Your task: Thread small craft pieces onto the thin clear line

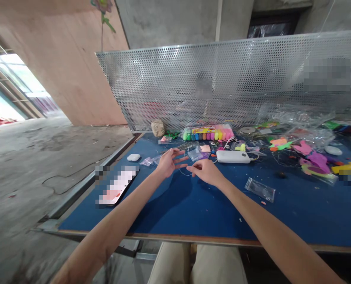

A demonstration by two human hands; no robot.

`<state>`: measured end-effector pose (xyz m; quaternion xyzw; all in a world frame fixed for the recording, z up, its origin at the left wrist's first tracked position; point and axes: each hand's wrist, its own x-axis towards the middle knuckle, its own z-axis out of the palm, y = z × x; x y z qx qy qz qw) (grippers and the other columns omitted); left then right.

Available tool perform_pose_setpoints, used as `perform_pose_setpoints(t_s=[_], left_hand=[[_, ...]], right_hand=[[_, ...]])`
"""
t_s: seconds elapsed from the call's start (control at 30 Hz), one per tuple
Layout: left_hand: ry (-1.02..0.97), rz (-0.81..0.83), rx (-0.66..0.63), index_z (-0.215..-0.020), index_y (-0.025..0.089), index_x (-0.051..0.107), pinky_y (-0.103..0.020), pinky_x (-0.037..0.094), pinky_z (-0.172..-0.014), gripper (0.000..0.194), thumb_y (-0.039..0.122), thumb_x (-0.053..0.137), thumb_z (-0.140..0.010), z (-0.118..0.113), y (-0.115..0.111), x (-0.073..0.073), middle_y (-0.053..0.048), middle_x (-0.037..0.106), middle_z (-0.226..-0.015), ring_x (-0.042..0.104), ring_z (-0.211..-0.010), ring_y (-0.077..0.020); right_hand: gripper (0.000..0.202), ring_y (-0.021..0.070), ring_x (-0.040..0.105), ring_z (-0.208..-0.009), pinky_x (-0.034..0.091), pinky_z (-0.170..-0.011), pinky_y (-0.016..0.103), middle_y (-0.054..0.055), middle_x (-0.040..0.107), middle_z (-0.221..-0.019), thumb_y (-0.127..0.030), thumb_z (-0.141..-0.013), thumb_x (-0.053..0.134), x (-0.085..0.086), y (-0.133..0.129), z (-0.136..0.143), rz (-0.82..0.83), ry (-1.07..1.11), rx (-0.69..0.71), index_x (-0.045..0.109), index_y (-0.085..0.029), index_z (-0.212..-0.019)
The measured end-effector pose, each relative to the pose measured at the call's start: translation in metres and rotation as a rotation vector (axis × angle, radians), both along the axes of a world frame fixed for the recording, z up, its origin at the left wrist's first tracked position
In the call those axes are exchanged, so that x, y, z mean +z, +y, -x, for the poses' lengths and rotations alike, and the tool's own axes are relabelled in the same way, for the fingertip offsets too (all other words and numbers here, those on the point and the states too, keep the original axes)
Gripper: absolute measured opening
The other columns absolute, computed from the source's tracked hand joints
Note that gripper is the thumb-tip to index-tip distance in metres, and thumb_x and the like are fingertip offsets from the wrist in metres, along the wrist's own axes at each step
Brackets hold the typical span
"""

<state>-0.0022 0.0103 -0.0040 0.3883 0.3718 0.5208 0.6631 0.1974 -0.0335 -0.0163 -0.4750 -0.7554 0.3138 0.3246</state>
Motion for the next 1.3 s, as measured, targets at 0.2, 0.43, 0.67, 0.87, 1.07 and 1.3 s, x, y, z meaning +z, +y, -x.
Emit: perform_pose_setpoints(t_s=[0.2, 0.43, 0.67, 0.87, 1.07, 1.3], left_hand=[[0.224, 0.023, -0.378, -0.1, 0.014, 0.058, -0.049, 0.061, -0.072, 0.03, 0.043, 0.054, -0.093, -0.005, -0.008, -0.004, -0.018, 0.065, -0.122, 0.071, -0.096, -0.0307], [0.235, -0.272, -0.396, -0.145, 0.031, 0.036, -0.05, 0.054, -0.092, 0.081, 0.036, 0.078, -0.076, 0.006, -0.011, 0.01, -0.015, 0.046, -0.148, 0.061, -0.119, -0.03], [0.505, -0.475, -0.251, -0.124, 0.017, 0.065, -0.043, 0.049, -0.097, 0.058, 0.061, 0.054, -0.088, 0.03, 0.006, 0.02, -0.014, 0.068, -0.122, 0.068, -0.105, -0.027], [0.568, -0.313, -0.341, -0.111, 0.014, 0.072, -0.04, 0.059, -0.082, 0.056, 0.053, 0.078, -0.072, 0.018, -0.005, 0.014, -0.012, 0.076, -0.095, 0.073, -0.09, -0.0268], [0.598, -0.279, -0.395, -0.105, 0.016, 0.075, -0.036, 0.062, -0.077, 0.048, 0.05, 0.079, -0.072, 0.013, -0.012, 0.019, -0.012, 0.075, -0.102, 0.074, -0.084, -0.0234], [0.645, -0.403, -0.386, -0.098, 0.016, 0.074, -0.033, 0.061, -0.076, 0.039, 0.047, 0.076, -0.076, 0.015, -0.01, 0.016, -0.009, 0.075, -0.091, 0.074, -0.082, -0.0211]], right_hand=[[0.043, 0.019, 0.064, -0.058, 0.045, -0.058, 0.028, 0.004, 0.071, -0.067, -0.055, -0.093, 0.047, 0.012, -0.001, -0.008, -0.237, 0.03, -0.195, 0.069, -0.019, -0.082], [0.039, 0.0188, 0.064, -0.062, 0.04, -0.061, 0.026, 0.004, 0.071, -0.071, -0.039, -0.102, 0.033, 0.012, 0.006, -0.027, -0.338, -0.257, -0.237, 0.066, -0.021, -0.093], [0.03, 0.0223, 0.069, -0.075, 0.034, -0.061, 0.026, 0.007, 0.076, -0.087, -0.031, -0.101, 0.036, 0.007, 0.013, -0.024, -0.367, -0.777, -0.243, 0.064, -0.023, -0.11], [0.034, 0.0224, 0.07, -0.078, 0.031, -0.061, 0.027, 0.009, 0.076, -0.09, -0.031, -0.102, 0.032, 0.011, 0.004, -0.013, -0.417, -0.849, -0.206, 0.062, -0.023, -0.115], [0.035, 0.0221, 0.069, -0.072, 0.024, -0.056, 0.028, 0.009, 0.076, -0.083, -0.03, -0.102, 0.032, 0.006, 0.003, -0.01, -0.492, -0.889, -0.2, 0.064, -0.022, -0.114], [0.04, 0.0218, 0.069, -0.069, 0.027, -0.058, 0.027, 0.01, 0.077, -0.084, -0.034, -0.103, 0.03, 0.0, 0.008, -0.014, -0.548, -0.863, -0.211, 0.066, -0.023, -0.115]])
